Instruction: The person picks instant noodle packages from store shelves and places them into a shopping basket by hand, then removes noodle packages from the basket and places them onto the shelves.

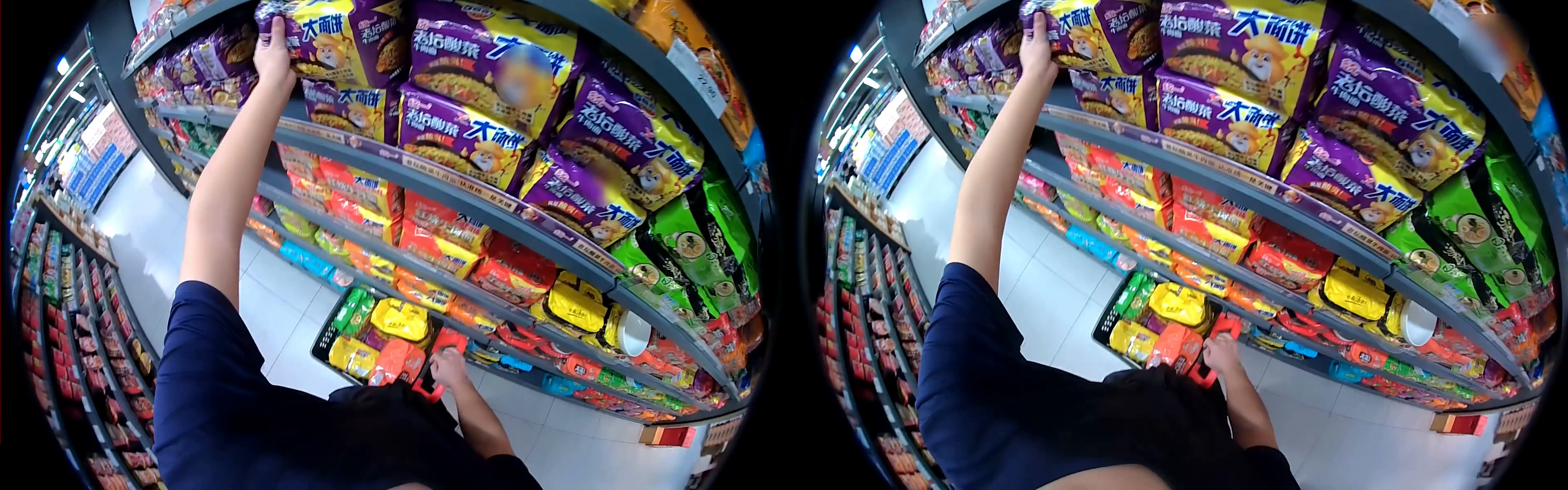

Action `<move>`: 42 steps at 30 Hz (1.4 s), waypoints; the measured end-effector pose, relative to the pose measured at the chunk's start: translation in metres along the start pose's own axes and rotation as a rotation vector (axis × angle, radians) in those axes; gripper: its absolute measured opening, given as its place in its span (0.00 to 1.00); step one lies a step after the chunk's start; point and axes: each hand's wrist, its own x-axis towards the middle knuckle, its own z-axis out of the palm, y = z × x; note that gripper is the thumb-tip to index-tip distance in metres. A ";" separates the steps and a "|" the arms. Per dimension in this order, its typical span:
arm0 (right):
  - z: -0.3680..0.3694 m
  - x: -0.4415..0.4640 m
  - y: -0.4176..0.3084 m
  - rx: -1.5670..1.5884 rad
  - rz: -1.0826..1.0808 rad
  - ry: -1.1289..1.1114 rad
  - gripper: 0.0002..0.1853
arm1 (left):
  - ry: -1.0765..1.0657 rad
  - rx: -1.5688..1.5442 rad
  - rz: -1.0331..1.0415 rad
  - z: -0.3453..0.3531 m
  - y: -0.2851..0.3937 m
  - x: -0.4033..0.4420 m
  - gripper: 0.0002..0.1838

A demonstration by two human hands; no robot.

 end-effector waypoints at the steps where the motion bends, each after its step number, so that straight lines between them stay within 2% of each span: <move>1: -0.003 0.002 -0.001 0.001 -0.005 0.016 0.01 | 0.019 -0.006 -0.015 -0.007 0.015 -0.007 0.22; 4: -0.001 0.003 -0.001 -0.032 -0.008 -0.021 0.01 | 0.089 0.058 0.000 -0.048 0.061 -0.043 0.24; 8: 0.015 0.006 -0.006 -0.057 0.063 -0.092 0.03 | 0.276 0.165 -0.084 -0.141 0.107 -0.130 0.25; 9: 0.016 0.012 -0.012 0.152 0.232 -0.234 0.07 | 0.302 0.143 -0.115 -0.159 0.113 -0.165 0.24; 11: 0.032 0.026 -0.029 1.307 0.736 -0.341 0.18 | 0.410 0.187 -0.234 -0.199 0.117 -0.242 0.23; 12: -0.002 0.044 -0.059 1.440 0.807 -0.451 0.25 | 0.495 0.253 -0.322 -0.225 0.116 -0.288 0.22; 14: -0.034 0.065 -0.106 1.811 0.819 -0.515 0.33 | 0.419 0.400 -0.536 -0.276 0.114 -0.388 0.20; 15: -0.036 0.068 -0.121 1.884 0.828 -0.539 0.36 | 0.347 0.524 -0.662 -0.286 0.117 -0.434 0.19; 16: -0.031 0.069 -0.132 1.954 0.831 -0.558 0.39 | 0.268 0.636 -0.784 -0.289 0.118 -0.476 0.19; 18: -0.007 0.070 -0.147 2.010 0.988 -0.707 0.40 | -0.133 1.140 -0.709 -0.289 0.118 -0.547 0.21; 19: 0.024 0.049 -0.137 1.639 1.090 -0.760 0.41 | -0.100 1.088 -0.743 -0.295 0.114 -0.584 0.22; 20: 0.040 0.038 -0.131 1.629 1.137 -0.753 0.41 | -0.071 1.036 -0.770 -0.301 0.114 -0.613 0.23; 22: 0.046 0.033 -0.126 1.215 1.152 -0.813 0.38 | 0.079 0.956 -0.932 -0.307 0.125 -0.636 0.21; 23: 0.052 0.034 -0.124 1.184 1.114 -0.808 0.36 | 0.069 0.991 -1.020 -0.314 0.132 -0.643 0.20; 25: 0.061 0.053 -0.129 1.072 1.016 -0.752 0.30 | 0.116 0.904 -1.027 -0.321 0.138 -0.650 0.18; 26: 0.071 0.062 -0.129 1.141 0.887 -0.678 0.28 | 0.145 0.869 -1.014 -0.324 0.137 -0.650 0.18; 27: 0.100 0.061 -0.117 1.038 0.819 -0.647 0.27 | 0.214 0.795 -1.030 -0.327 0.135 -0.650 0.18; 28: 0.129 0.060 -0.104 0.937 0.754 -0.616 0.26 | 0.234 0.759 -1.056 -0.329 0.133 -0.648 0.23; 31: 0.156 0.101 -0.106 1.005 0.571 -0.468 0.22 | 0.478 0.639 -1.090 -0.324 0.112 -0.654 0.33; 32: 0.143 0.124 -0.115 0.833 0.578 -0.515 0.22 | 0.456 0.637 -1.071 -0.331 0.102 -0.668 0.32; 34: 0.170 0.144 -0.100 0.678 0.441 -0.521 0.21 | 0.458 0.644 -1.143 -0.330 0.079 -0.688 0.31; 37: 0.207 0.161 -0.066 0.398 0.262 -0.714 0.19 | 0.430 0.530 -1.416 -0.324 0.052 -0.719 0.34; 38: 0.207 0.163 -0.060 0.331 0.225 -0.827 0.18 | 0.333 0.483 -1.478 -0.336 0.042 -0.740 0.34; 40: 0.202 0.151 -0.051 0.188 0.294 -0.870 0.18 | 0.353 0.460 -1.854 -0.334 0.036 -0.734 0.34; 42: 0.187 0.135 -0.045 0.021 0.312 -0.889 0.18 | 0.066 0.513 -1.833 -0.338 0.032 -0.726 0.36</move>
